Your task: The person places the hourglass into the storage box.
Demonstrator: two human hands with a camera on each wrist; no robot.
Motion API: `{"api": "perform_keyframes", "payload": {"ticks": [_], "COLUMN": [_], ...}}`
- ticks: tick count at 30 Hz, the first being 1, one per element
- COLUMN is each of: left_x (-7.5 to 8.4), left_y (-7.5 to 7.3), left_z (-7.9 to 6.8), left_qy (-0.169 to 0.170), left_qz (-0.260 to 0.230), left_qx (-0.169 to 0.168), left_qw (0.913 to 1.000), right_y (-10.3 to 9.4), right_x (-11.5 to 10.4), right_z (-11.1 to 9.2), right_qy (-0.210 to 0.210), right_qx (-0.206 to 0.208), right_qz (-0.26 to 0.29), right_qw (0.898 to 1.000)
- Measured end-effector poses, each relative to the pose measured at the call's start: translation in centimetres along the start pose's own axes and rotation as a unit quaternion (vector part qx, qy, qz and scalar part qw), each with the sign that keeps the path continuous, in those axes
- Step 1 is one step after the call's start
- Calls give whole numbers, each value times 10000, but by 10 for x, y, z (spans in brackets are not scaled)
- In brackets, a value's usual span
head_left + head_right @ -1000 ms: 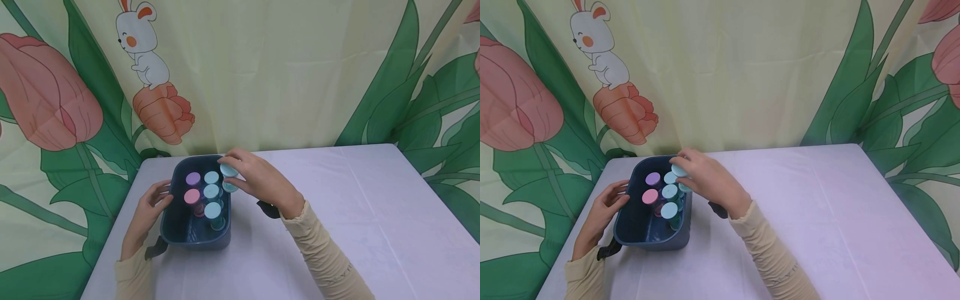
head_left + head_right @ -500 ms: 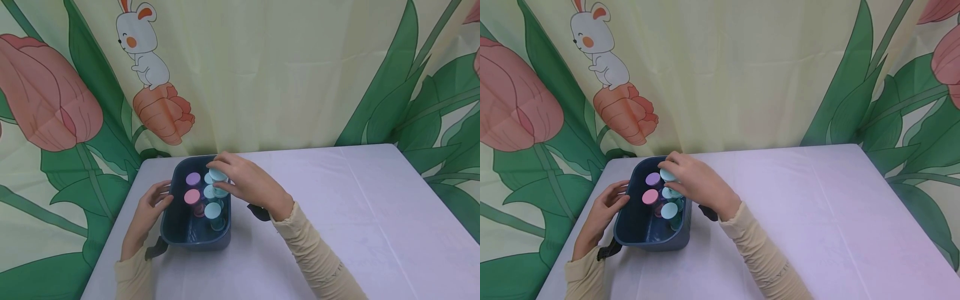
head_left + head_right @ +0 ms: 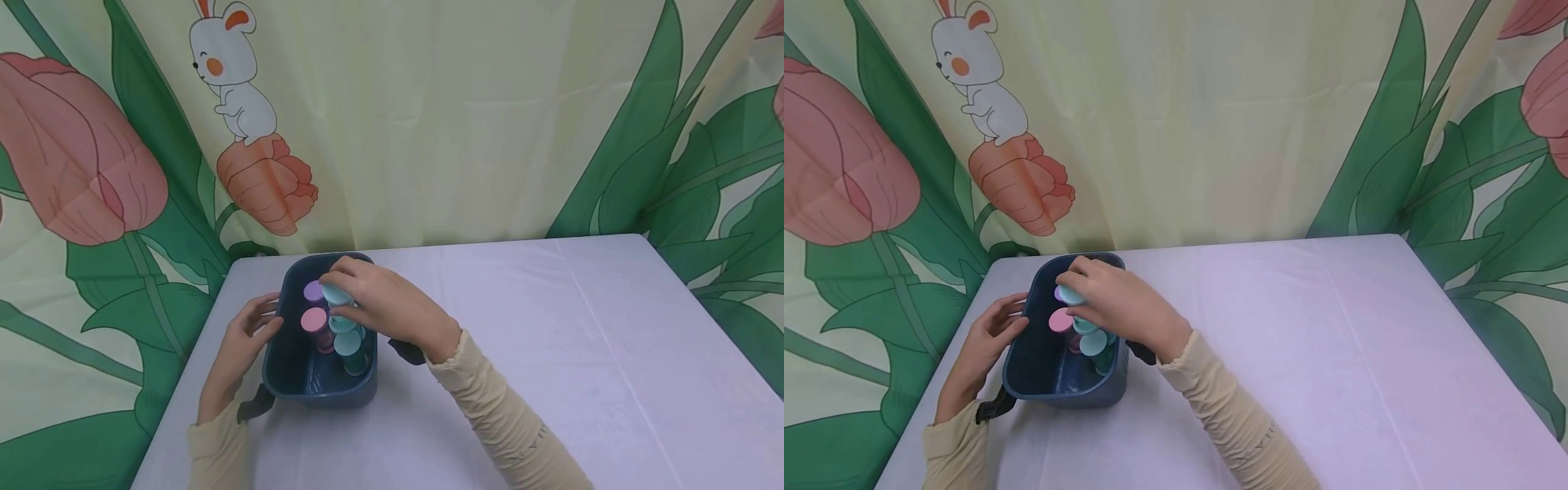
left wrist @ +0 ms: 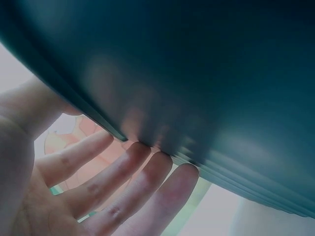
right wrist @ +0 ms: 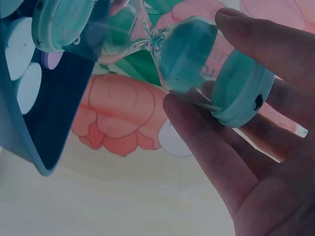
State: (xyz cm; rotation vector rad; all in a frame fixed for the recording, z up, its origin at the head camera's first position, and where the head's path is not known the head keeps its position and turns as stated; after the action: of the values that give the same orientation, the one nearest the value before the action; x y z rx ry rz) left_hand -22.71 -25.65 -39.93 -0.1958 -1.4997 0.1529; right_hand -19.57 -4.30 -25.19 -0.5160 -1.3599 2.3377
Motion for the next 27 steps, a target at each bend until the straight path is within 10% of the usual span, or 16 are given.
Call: {"api": "perform_keyframes", "payload": {"ticks": [27], "left_x": [3], "left_y": [0], "left_z": [-1], "left_qy": [206], "left_qz": [159], "left_qx": [-101], "left_qw": [9996], "right_y": [42], "right_x": [-24], "right_z": [18], "right_qy": [-270], "right_qx": [-821], "right_qz": [-541], "right_qw": [9948]}}
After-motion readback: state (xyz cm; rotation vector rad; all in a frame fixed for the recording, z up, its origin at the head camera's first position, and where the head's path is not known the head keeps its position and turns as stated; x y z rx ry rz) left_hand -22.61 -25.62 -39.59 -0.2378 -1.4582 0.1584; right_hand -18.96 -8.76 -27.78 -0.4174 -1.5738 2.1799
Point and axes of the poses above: each hand's wrist, its own z-axis towards the middle knuckle, its own y-axis out of the palm, x = y × z, the point moved 9 cm from there along z, towards the middle knuckle, and after that the axes turned 11 degrees about -z, right-handed, at the moved point
